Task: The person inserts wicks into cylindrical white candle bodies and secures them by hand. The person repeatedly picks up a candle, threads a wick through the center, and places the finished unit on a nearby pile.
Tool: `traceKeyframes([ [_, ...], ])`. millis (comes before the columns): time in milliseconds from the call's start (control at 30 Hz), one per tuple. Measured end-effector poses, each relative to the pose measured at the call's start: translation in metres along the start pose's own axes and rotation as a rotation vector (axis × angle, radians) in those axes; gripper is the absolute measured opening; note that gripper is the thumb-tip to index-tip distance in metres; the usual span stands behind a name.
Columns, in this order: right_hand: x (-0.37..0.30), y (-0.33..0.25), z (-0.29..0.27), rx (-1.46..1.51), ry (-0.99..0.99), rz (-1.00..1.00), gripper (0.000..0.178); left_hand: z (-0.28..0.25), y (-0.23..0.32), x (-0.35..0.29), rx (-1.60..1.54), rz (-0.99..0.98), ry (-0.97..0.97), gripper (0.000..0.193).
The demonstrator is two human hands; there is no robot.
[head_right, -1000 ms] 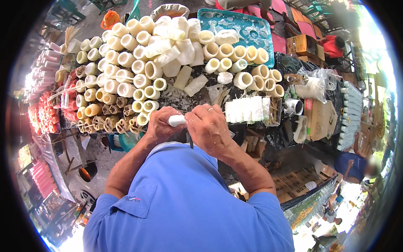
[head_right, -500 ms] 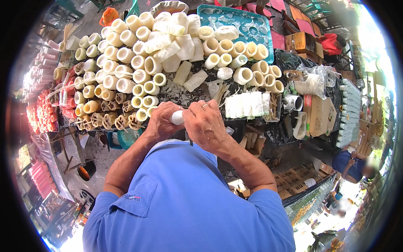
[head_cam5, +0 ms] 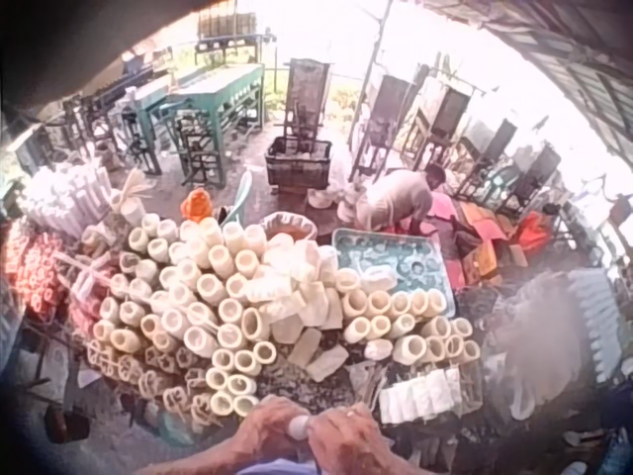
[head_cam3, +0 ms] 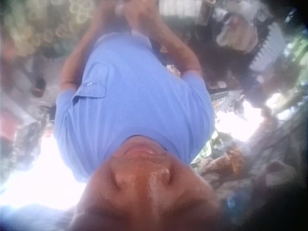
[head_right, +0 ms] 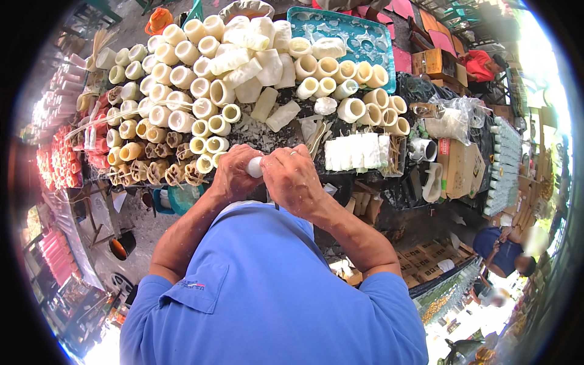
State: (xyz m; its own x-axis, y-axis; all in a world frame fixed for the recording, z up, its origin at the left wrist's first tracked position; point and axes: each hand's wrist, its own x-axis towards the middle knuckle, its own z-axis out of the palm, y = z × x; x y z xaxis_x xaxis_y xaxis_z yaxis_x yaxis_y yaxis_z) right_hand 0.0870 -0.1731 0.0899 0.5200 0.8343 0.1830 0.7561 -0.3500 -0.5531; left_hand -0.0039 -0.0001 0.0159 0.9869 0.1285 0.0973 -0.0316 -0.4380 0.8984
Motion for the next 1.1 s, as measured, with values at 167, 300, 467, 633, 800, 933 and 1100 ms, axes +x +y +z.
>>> traceKeyframes([
  [167,-0.006,0.0,0.002,-0.043,-0.125,0.036,0.009,0.003,0.005,-0.001,0.115,0.052,-0.012,0.041],
  [300,-0.006,0.002,-0.004,0.04,-0.024,0.013,0.012,0.002,0.014,0.001,0.094,-0.088,-0.035,0.051],
  [467,-0.007,0.005,-0.016,-0.002,0.005,-0.003,0.013,-0.002,0.022,0.002,0.061,-0.032,-0.125,0.059],
  [633,-0.006,0.007,-0.023,-0.104,-0.093,-0.028,0.006,0.002,0.025,0.003,0.096,0.036,-0.142,0.057],
  [800,-0.004,0.008,-0.02,-0.107,-0.057,-0.119,0.005,0.004,0.026,0.003,0.11,0.081,-0.14,0.059],
  [933,-0.006,0.007,-0.015,-0.142,-0.087,-0.116,0.005,0.006,0.024,0.001,0.115,0.103,-0.125,0.06],
  [1100,-0.007,0.011,-0.013,-0.141,-0.203,-0.075,0.003,0.013,0.018,-0.006,0.039,0.009,-0.098,0.065],
])
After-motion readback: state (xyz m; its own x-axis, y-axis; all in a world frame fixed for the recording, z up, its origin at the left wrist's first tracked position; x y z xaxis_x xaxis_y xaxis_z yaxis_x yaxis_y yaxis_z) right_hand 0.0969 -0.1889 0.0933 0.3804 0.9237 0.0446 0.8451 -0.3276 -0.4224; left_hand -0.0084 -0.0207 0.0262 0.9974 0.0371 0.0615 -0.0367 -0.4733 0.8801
